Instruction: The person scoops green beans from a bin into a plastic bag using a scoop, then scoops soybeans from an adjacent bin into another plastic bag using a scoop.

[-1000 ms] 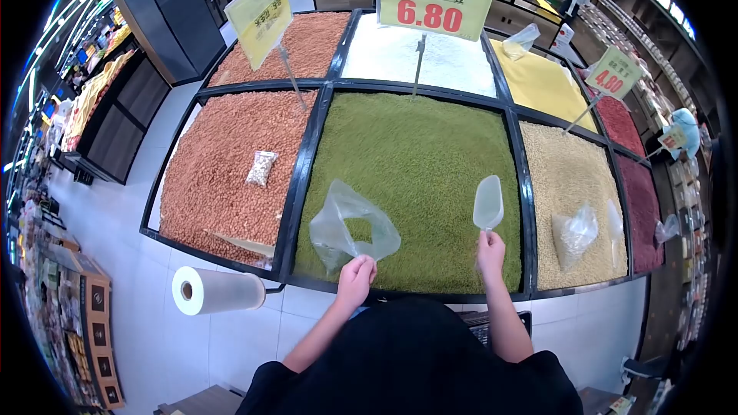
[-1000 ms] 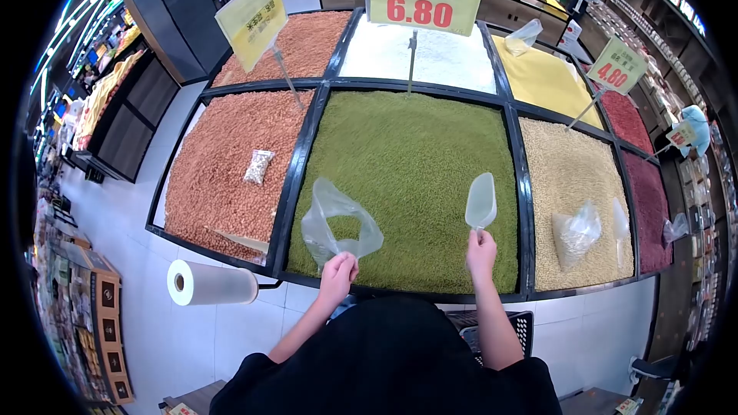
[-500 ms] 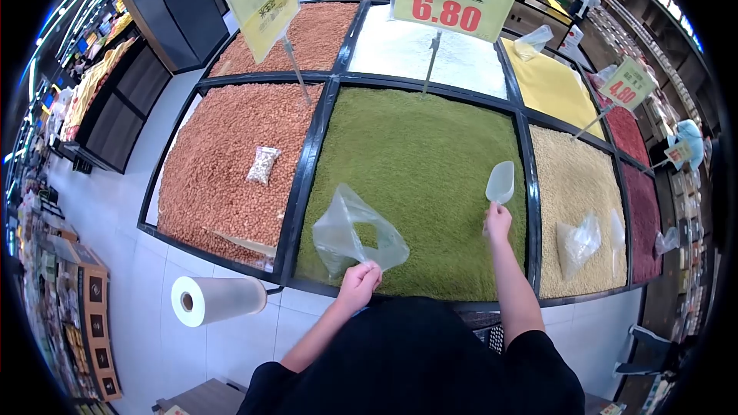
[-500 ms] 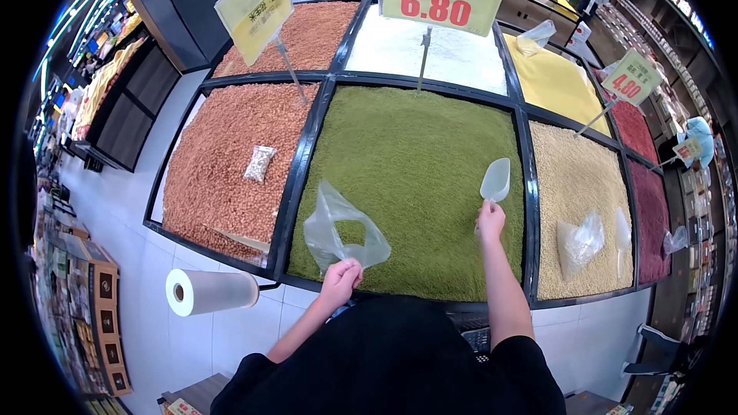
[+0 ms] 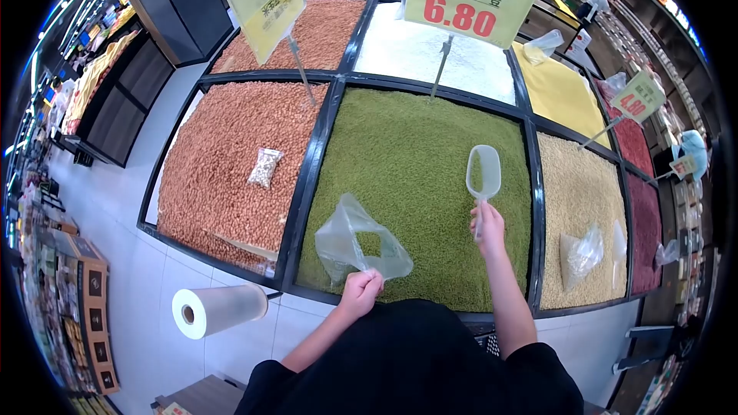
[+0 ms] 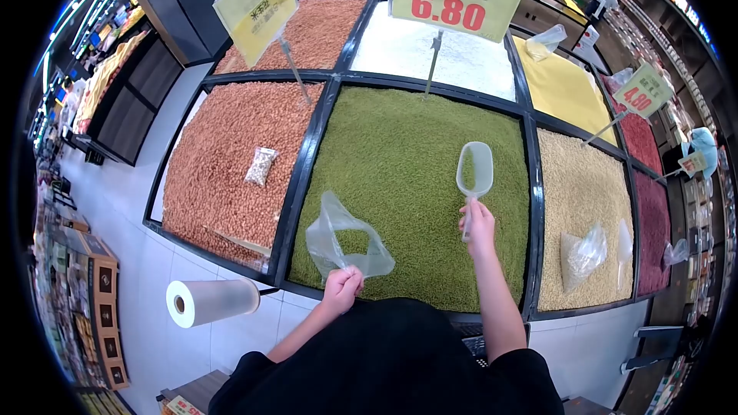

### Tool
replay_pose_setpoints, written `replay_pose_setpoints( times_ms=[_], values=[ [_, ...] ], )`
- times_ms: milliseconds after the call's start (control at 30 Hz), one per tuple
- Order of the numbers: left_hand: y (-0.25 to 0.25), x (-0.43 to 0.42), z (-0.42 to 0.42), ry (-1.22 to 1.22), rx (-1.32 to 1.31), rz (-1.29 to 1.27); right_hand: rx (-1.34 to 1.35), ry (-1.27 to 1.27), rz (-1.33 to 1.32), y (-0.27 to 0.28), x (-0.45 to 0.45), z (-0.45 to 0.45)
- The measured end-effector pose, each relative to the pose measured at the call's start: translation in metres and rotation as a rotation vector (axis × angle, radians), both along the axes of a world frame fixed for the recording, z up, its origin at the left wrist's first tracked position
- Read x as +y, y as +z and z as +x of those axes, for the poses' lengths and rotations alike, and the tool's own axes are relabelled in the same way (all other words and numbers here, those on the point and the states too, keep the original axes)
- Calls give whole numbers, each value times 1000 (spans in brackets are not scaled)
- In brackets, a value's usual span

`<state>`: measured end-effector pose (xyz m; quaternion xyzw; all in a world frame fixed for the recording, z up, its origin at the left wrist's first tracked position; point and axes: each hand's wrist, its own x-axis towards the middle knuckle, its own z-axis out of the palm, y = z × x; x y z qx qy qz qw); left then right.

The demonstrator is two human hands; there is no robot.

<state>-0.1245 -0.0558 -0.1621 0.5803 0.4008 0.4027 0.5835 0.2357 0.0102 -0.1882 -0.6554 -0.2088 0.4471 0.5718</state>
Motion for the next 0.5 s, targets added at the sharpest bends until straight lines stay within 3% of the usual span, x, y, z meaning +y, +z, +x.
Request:
replay_pose_setpoints(
  times_ms=[200, 367, 500],
  values=[
    [-2, -4, 0, 2, -35, 65, 165, 197, 61, 77, -53, -39],
    [-3, -10, 0, -15, -33, 79, 265, 592, 48, 137, -98, -51],
    [2, -15, -2, -13, -7, 1, 286, 741, -51, 166, -114, -58]
  ],
)
